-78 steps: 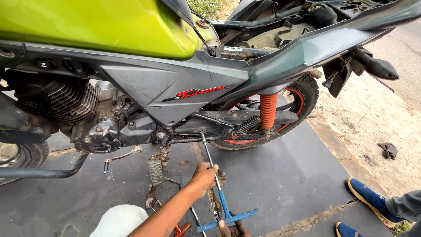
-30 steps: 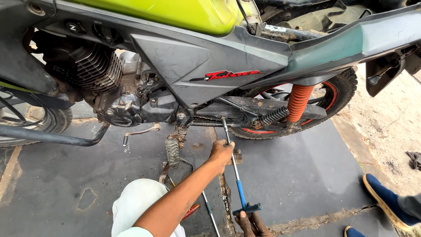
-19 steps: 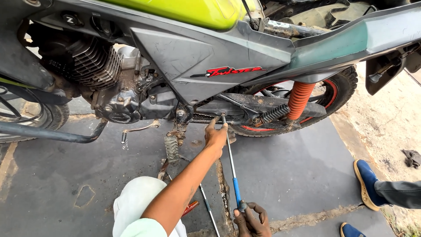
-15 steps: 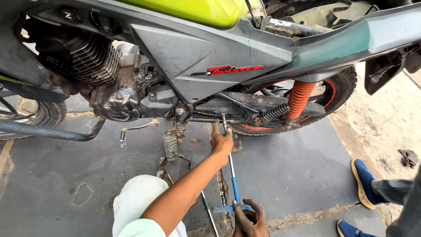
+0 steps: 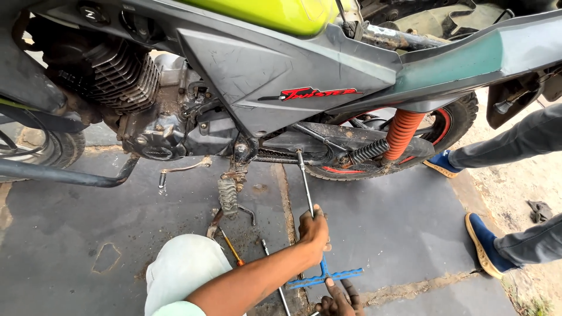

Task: The person kneels beside a motorcycle and uses a T-handle socket wrench to loosen bolts on the rear wheel and swingarm area, repositioning the wrench on different bolts. They then pull a plastic side cover free from the bike and use a screwdriver on it while holding the panel.

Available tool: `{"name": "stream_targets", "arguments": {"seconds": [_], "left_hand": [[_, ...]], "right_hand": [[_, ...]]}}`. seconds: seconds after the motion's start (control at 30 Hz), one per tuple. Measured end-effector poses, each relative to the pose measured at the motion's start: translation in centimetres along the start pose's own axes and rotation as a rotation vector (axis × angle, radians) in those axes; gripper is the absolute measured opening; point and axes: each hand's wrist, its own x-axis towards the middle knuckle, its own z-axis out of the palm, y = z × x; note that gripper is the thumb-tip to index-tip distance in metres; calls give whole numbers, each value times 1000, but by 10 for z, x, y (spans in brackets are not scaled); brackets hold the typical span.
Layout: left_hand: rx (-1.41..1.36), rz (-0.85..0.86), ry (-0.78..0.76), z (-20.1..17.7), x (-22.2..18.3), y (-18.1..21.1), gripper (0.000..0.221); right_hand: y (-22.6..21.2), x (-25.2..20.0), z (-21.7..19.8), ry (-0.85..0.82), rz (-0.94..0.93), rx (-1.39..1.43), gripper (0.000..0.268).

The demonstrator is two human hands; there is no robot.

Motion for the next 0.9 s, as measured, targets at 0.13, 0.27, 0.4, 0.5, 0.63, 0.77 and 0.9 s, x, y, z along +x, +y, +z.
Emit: {"name": "stream_targets", "arguments": {"seconds": [0.13, 0.27, 0.4, 0.5, 0.63, 0.77, 0.9], "left_hand": [[-26, -6, -26, -3, 21, -6, 44], [-151, 68, -84, -2, 44, 8, 43], [-231, 99, -87, -5, 54, 17, 43], [-251, 123, -99, -11, 59, 25, 43], [-280, 140, -106, -13, 63, 27, 44], [-305, 162, -113, -14, 60, 27, 43], [-292, 163, -82, -11, 29, 20, 39]], "right_hand": [[43, 63, -32, -214, -606, -317, 57], [55, 74, -31, -388, -284, -254, 49], [74, 81, -40, -543, 58, -197, 44], [123, 231, -87, -717, -23, 55, 20], [23, 51, -16, -306, 170, 168, 42], [2, 13, 0, -121, 27, 154, 44], [1, 1, 7, -90, -324, 107, 27]]}}
